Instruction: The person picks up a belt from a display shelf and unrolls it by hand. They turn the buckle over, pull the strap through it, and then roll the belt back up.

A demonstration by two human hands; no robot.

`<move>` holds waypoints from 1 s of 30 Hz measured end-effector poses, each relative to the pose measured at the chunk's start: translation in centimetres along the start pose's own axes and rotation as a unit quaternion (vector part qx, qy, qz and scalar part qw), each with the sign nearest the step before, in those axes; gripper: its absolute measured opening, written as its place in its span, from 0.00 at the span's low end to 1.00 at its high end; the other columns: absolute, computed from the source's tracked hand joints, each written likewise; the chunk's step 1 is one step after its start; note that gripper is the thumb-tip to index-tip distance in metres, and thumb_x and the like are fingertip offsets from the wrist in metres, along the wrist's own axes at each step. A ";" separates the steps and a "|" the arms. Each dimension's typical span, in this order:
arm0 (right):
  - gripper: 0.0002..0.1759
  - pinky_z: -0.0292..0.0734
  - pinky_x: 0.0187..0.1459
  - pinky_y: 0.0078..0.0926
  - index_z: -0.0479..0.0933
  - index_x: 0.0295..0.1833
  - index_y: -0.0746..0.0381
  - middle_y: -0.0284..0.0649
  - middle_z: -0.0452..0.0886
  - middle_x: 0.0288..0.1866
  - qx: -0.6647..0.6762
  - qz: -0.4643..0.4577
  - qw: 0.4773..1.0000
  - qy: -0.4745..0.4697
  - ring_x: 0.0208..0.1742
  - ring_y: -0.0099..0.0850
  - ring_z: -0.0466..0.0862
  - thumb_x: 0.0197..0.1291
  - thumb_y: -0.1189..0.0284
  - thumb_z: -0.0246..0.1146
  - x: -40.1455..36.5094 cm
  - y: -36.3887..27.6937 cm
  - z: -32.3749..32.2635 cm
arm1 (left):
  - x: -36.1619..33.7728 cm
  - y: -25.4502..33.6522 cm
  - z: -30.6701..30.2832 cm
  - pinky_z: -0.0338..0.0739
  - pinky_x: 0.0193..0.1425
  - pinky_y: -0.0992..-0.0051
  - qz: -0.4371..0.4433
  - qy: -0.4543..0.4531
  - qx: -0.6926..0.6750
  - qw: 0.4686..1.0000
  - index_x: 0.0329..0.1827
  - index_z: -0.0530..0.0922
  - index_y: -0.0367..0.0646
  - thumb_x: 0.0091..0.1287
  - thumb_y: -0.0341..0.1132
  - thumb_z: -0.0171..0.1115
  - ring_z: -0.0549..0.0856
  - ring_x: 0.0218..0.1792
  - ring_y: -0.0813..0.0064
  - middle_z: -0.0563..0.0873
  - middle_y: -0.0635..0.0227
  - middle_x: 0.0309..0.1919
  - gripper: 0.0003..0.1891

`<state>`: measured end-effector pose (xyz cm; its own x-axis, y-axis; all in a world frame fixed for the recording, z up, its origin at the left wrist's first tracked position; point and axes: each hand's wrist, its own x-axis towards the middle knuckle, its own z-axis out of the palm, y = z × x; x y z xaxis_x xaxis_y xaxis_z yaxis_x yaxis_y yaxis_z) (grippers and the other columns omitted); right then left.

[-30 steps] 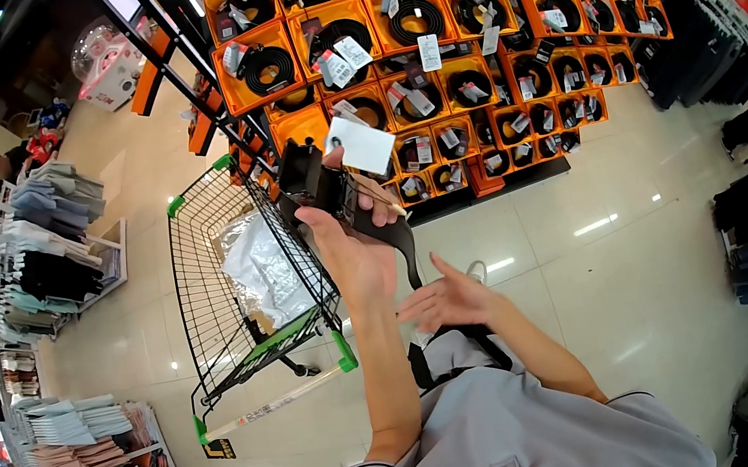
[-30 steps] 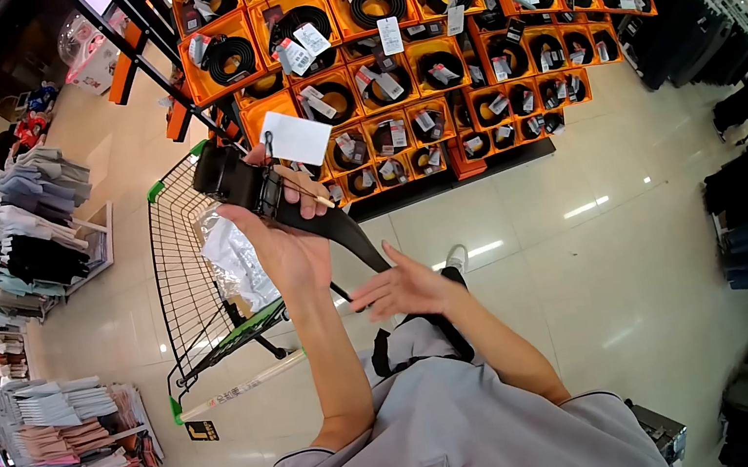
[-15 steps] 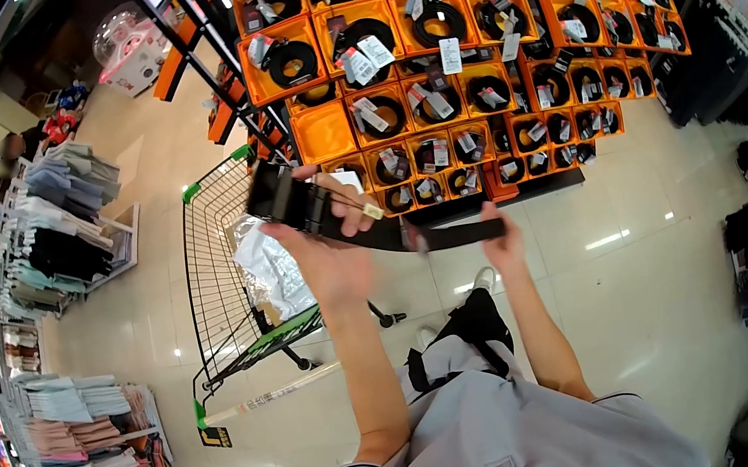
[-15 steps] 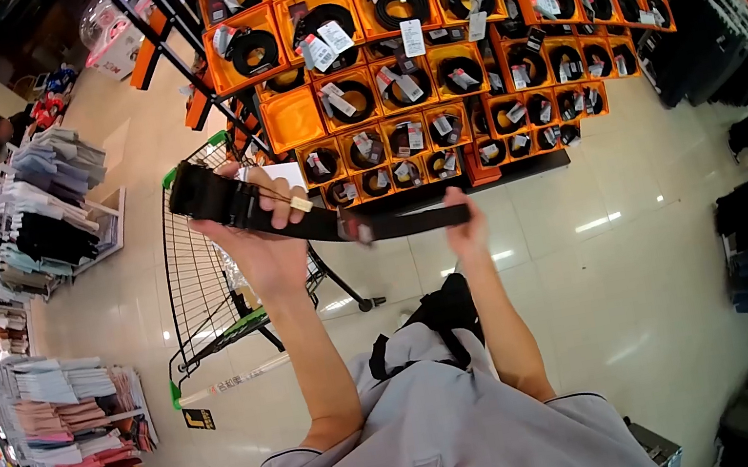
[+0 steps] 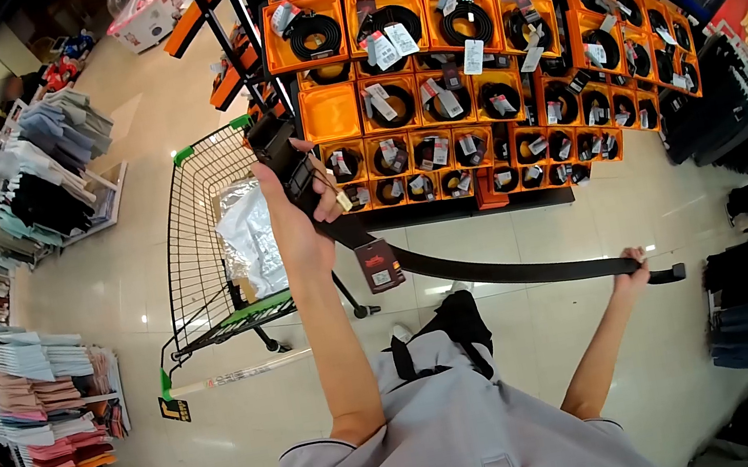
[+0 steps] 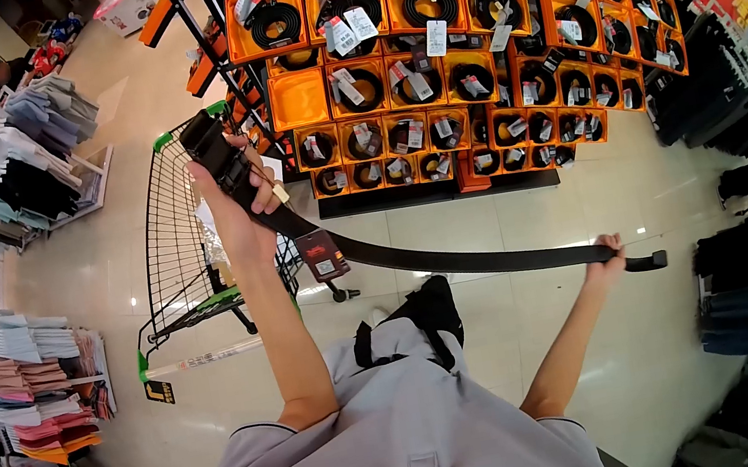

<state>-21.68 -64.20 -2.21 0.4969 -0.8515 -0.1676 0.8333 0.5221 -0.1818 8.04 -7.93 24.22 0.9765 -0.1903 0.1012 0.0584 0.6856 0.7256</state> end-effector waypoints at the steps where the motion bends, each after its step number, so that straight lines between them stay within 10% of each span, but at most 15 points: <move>1: 0.22 0.65 0.30 0.25 0.66 0.37 0.64 0.34 0.61 0.27 -0.066 -0.046 0.997 0.022 0.24 0.27 0.61 0.82 0.59 0.41 -2.3 0.3 4.4 | 0.2 0.0 -0.4 0.57 0.24 0.83 0.001 0.002 -0.003 1.000 0.56 0.75 0.48 0.77 0.68 0.39 0.63 0.19 0.87 0.72 0.78 0.27 0.32; 5: 0.31 0.56 0.21 0.19 0.71 0.63 0.62 0.30 0.61 0.26 -0.391 -0.196 0.898 0.042 0.20 0.21 0.57 0.78 0.45 0.46 -9.7 3.1 17.4 | 0.3 -0.3 -0.9 0.58 0.21 0.85 -0.012 0.006 -0.042 0.999 0.53 0.76 0.49 0.77 0.67 0.38 0.67 0.19 0.87 0.77 0.75 0.31 0.31; 8: 0.32 0.56 0.21 0.17 0.65 0.75 0.55 0.28 0.60 0.27 -0.487 -0.130 0.862 -0.056 0.20 0.16 0.57 0.78 0.46 0.48 -12.6 5.1 22.8 | 0.4 -1.2 -0.1 0.63 0.18 0.84 -0.014 0.020 0.005 1.000 0.49 0.74 0.45 0.80 0.63 0.37 0.70 0.20 0.84 0.78 0.69 0.38 0.29; 17: 0.31 0.60 0.28 0.15 0.67 0.75 0.62 0.27 0.68 0.32 -0.640 -0.147 0.707 -0.262 0.26 0.16 0.64 0.66 0.86 0.56 -16.4 10.5 31.9 | -0.3 -1.5 0.2 0.62 0.23 0.86 -0.038 0.015 0.125 0.991 0.59 0.79 0.41 0.81 0.60 0.41 0.71 0.22 0.88 0.81 0.71 0.33 0.31; 23: 0.29 0.66 0.38 0.13 0.78 0.65 0.59 0.29 0.80 0.42 -0.716 -0.211 0.522 -0.412 0.36 0.14 0.71 0.58 0.86 0.65 -17.3 14.8 35.9 | -1.0 -1.8 -0.4 0.61 0.30 0.84 -0.034 0.010 0.115 0.993 0.62 0.79 0.36 0.82 0.53 0.45 0.68 0.27 0.87 0.81 0.74 0.32 0.28; 27: 0.15 0.57 0.27 0.14 0.85 0.55 0.63 0.23 0.78 0.31 -0.690 -0.152 0.629 -0.323 0.27 0.11 0.67 0.63 0.78 0.69 -17.5 16.9 36.6 | -1.7 -2.4 -0.2 0.59 0.29 0.83 -0.062 0.006 0.141 0.988 0.49 0.80 0.37 0.81 0.51 0.50 0.66 0.26 0.87 0.72 0.79 0.25 0.23; 30: 0.10 0.57 0.28 0.13 0.87 0.50 0.64 0.23 0.78 0.30 -0.709 -0.165 0.600 -0.331 0.27 0.11 0.66 0.68 0.71 0.68 -19.2 19.9 36.8 | -1.5 -4.3 -1.2 0.60 0.27 0.83 -0.052 -0.012 0.116 0.992 0.47 0.80 0.37 0.79 0.46 0.57 0.67 0.23 0.88 0.71 0.79 0.24 0.17</move>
<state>-5.76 -39.25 33.06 0.7398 -0.5083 0.4408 0.1014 -0.5635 -0.8199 6.53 -9.75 20.15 0.9624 -0.2700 0.0308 0.1073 0.4818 0.8697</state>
